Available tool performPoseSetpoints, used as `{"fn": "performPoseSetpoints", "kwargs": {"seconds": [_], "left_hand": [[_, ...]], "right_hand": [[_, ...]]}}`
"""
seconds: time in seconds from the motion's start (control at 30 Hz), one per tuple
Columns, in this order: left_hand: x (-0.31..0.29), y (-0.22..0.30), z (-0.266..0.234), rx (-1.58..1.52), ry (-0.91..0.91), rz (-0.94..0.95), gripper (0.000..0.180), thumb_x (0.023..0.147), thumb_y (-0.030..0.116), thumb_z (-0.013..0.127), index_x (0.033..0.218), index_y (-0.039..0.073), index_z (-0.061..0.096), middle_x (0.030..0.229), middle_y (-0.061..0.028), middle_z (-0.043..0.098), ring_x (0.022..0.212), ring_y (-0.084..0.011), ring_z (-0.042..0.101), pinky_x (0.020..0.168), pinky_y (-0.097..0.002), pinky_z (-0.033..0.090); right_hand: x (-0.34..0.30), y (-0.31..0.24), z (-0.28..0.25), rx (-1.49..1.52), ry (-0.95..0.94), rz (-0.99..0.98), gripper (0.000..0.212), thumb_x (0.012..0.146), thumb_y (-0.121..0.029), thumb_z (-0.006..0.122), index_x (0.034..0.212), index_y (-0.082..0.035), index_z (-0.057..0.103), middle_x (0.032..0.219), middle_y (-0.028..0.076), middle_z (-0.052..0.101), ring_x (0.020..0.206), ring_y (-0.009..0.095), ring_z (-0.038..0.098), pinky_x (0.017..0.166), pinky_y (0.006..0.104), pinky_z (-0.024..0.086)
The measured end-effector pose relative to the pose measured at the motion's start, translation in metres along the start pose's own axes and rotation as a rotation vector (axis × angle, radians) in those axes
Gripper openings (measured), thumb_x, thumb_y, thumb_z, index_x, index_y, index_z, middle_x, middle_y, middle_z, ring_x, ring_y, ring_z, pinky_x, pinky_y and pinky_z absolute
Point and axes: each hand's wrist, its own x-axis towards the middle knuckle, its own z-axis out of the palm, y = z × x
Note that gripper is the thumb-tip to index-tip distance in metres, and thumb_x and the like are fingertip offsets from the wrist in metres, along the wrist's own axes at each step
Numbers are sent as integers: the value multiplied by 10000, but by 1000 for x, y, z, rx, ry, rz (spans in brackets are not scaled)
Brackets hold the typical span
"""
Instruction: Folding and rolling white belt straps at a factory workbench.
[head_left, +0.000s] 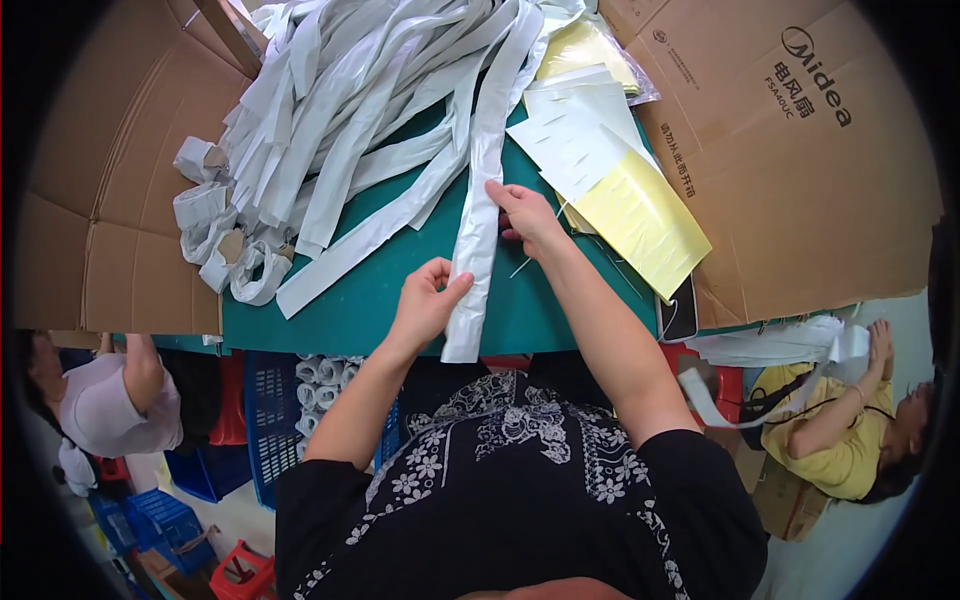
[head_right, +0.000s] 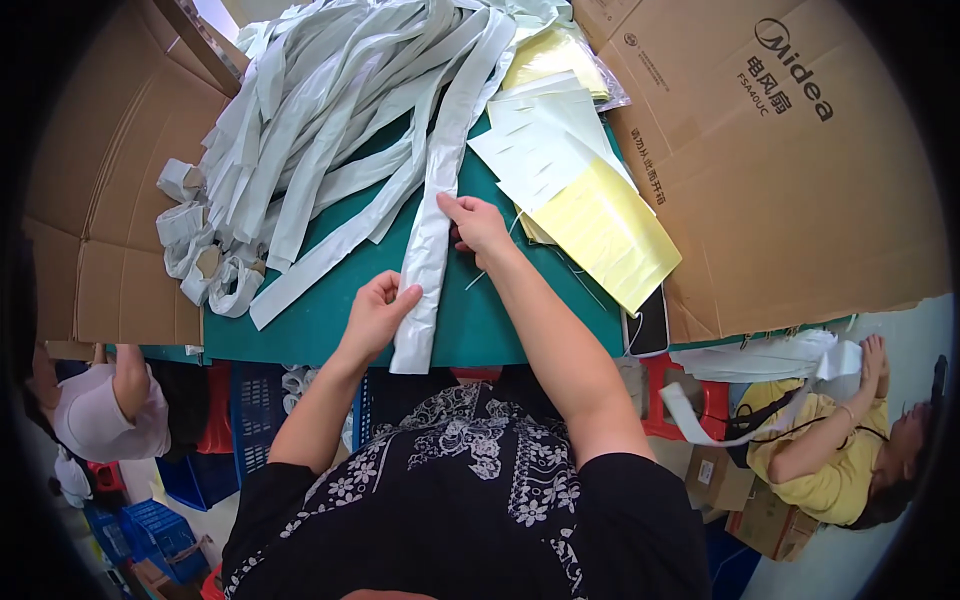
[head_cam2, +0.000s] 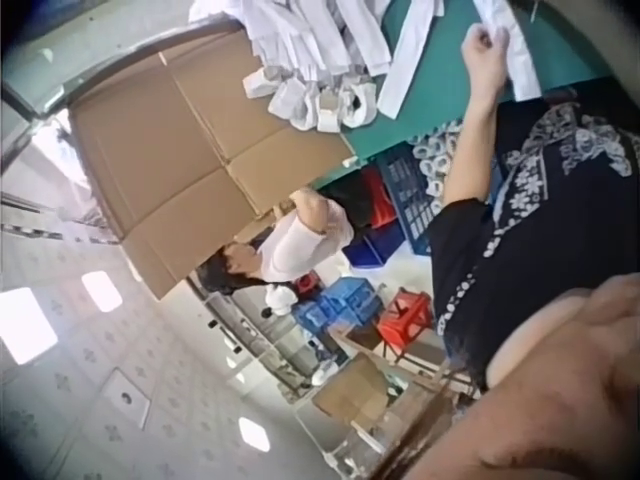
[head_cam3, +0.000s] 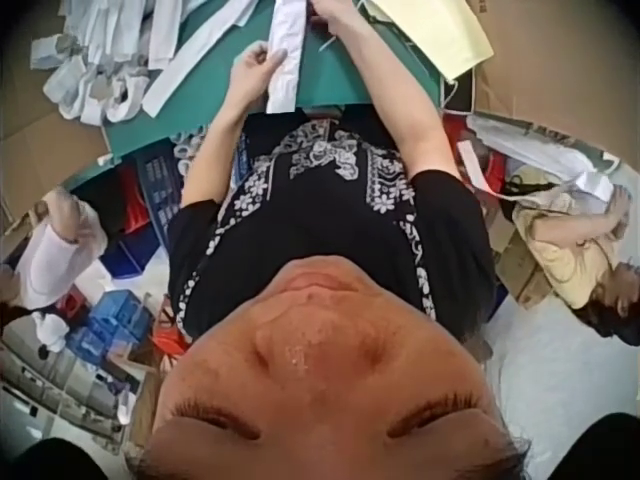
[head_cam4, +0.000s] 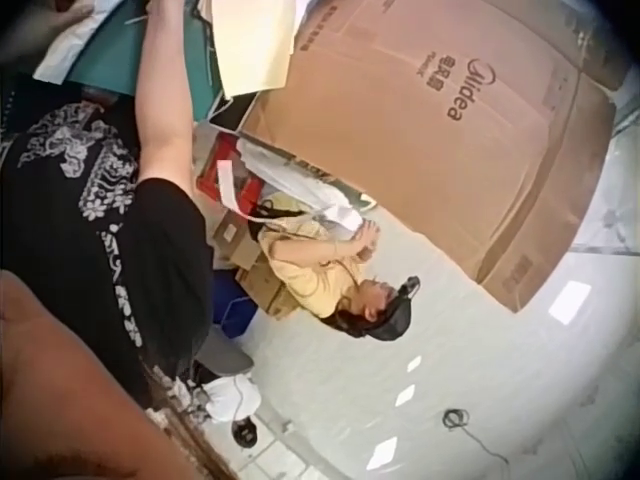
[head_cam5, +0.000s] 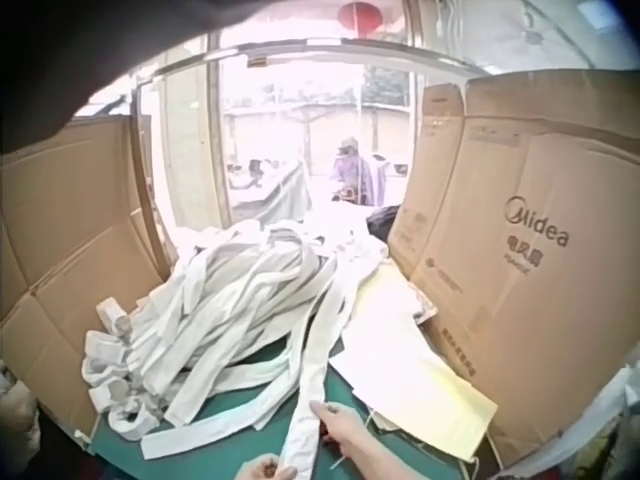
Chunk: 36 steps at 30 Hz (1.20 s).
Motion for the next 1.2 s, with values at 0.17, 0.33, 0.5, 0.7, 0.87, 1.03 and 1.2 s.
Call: {"fn": "performPoseSetpoints", "kwargs": {"seconds": [0.17, 0.33, 0.5, 0.7, 0.87, 1.03, 1.2], "left_hand": [[-14, 15, 19, 192, -15, 56, 160, 864, 160, 616, 804, 18, 573, 613, 41, 547, 552, -10, 480, 479, -179, 364], [-17, 27, 20, 187, -20, 180, 127, 863, 144, 614, 907, 30, 578, 718, 0, 565, 586, -49, 503, 489, -185, 376], [-10, 55, 15, 1272, -172, 1254, 489, 658, 64, 664, 1130, 161, 580, 1238, -77, 502, 1155, -255, 473, 941, -401, 397], [-3, 34, 25, 1145, -450, 1368, 316, 718, 81, 602, 1030, 129, 629, 1159, -83, 560, 1118, -253, 524, 922, -378, 434], [-34, 16, 25, 980, -111, 1188, 367, 643, 88, 700, 996, 58, 604, 1060, -112, 548, 974, -264, 544, 822, -326, 445], [-103, -63, 32, -16, 166, 160, 94, 840, 13, 594, 926, 4, 555, 840, -38, 573, 753, -93, 559, 705, -226, 449], [-137, -87, 35, -157, 259, 93, 111, 890, 86, 561, 900, -21, 586, 762, -43, 592, 692, -101, 575, 649, -219, 457]], "right_hand": [[4, -5, -4, 356, -85, -21, 249, 854, -290, 602, 958, -64, 600, 835, 35, 640, 679, 136, 595, 575, 267, 444], [3, -4, -13, 543, -122, -14, 226, 865, -177, 577, 981, 17, 584, 868, 98, 637, 715, 201, 624, 660, 337, 513], [-11, 1, -11, 522, -69, -22, 204, 865, -101, 548, 969, 73, 567, 891, 147, 631, 742, 238, 636, 656, 361, 529], [-26, 9, -16, 449, -95, 26, 183, 839, -34, 541, 995, 55, 580, 902, 142, 640, 760, 236, 634, 684, 348, 525], [-12, 21, -27, 469, -131, 51, 246, 875, -35, 466, 1090, 61, 539, 969, 163, 631, 829, 252, 627, 778, 392, 519], [4, 15, -19, 589, 24, -3, 249, 868, -8, 460, 1095, 74, 521, 981, 181, 623, 866, 282, 625, 802, 406, 516], [14, 16, -8, 598, 71, -3, 267, 867, 18, 452, 1116, 109, 486, 1026, 203, 594, 898, 290, 611, 818, 421, 514]]}}
